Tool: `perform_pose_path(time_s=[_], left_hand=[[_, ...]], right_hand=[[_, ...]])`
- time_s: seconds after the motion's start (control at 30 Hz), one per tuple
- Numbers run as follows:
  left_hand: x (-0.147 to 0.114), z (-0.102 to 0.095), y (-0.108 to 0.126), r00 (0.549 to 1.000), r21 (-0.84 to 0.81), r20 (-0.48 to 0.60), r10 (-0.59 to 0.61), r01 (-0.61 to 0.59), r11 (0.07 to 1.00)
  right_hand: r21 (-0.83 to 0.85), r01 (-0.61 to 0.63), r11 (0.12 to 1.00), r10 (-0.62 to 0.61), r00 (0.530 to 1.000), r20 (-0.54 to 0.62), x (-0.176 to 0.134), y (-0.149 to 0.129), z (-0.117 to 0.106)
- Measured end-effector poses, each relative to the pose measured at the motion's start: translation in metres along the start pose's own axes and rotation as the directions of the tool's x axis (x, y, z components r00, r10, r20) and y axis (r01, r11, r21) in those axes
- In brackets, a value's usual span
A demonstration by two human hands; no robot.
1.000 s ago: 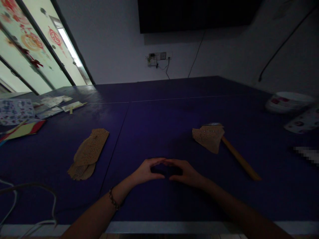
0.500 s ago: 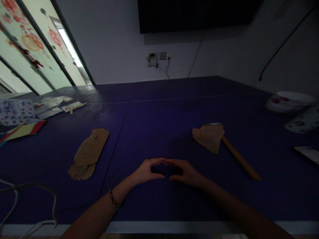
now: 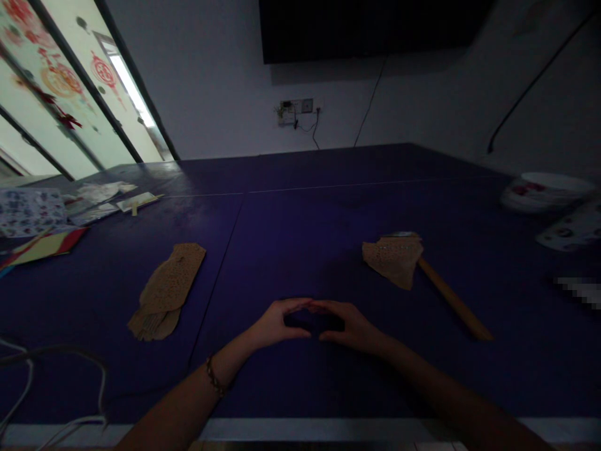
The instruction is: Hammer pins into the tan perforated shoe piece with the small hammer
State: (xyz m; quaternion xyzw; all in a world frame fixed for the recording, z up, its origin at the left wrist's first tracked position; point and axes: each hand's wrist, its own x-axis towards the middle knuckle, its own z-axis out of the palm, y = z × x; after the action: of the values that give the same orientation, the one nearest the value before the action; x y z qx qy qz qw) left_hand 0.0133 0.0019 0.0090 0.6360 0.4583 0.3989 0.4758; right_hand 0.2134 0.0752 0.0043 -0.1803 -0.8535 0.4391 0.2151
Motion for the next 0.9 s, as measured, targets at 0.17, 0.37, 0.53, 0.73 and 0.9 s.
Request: perform_pose_path(time_s=[0.17, 0.37, 0.53, 0.73, 0.9], left_hand=[[-0.0004, 0.0002, -0.001, 1.0, -0.003, 0.007, 0.003, -0.003, 1.0], [-0.0007, 0.0008, 0.0, 1.0, -0.005, -0.001, -0.009, 0.009, 1.0], [-0.0004, 0.0006, 0.0019, 1.0, -0.025, 0.006, 0.008, -0.008, 1.0], [0.0002, 0.0004, 0.0009, 1.0, -0.045, 0.02, 0.014, -0.013, 0.999], [0.0, 0.0001, -0.0016, 1.0, -0.04, 0.021, 0.009, -0.009, 0.999]], right_hand=[[0.019, -0.006, 1.0, 0.005, 1.0, 0.016, 0.0007, -0.0023, -0.0006], [0.016, -0.008, 1.0, 0.008, 1.0, 0.017, 0.0002, -0.0016, -0.0006], [0.023, -0.013, 1.0, 0.013, 1.0, 0.015, -0.0001, -0.0002, -0.0002], [0.063, -0.031, 0.998, 0.029, 0.999, 0.018, 0.0005, -0.0025, -0.0001], [0.088, -0.028, 0.996, 0.025, 0.999, 0.028, 0.0008, -0.0039, -0.0003]])
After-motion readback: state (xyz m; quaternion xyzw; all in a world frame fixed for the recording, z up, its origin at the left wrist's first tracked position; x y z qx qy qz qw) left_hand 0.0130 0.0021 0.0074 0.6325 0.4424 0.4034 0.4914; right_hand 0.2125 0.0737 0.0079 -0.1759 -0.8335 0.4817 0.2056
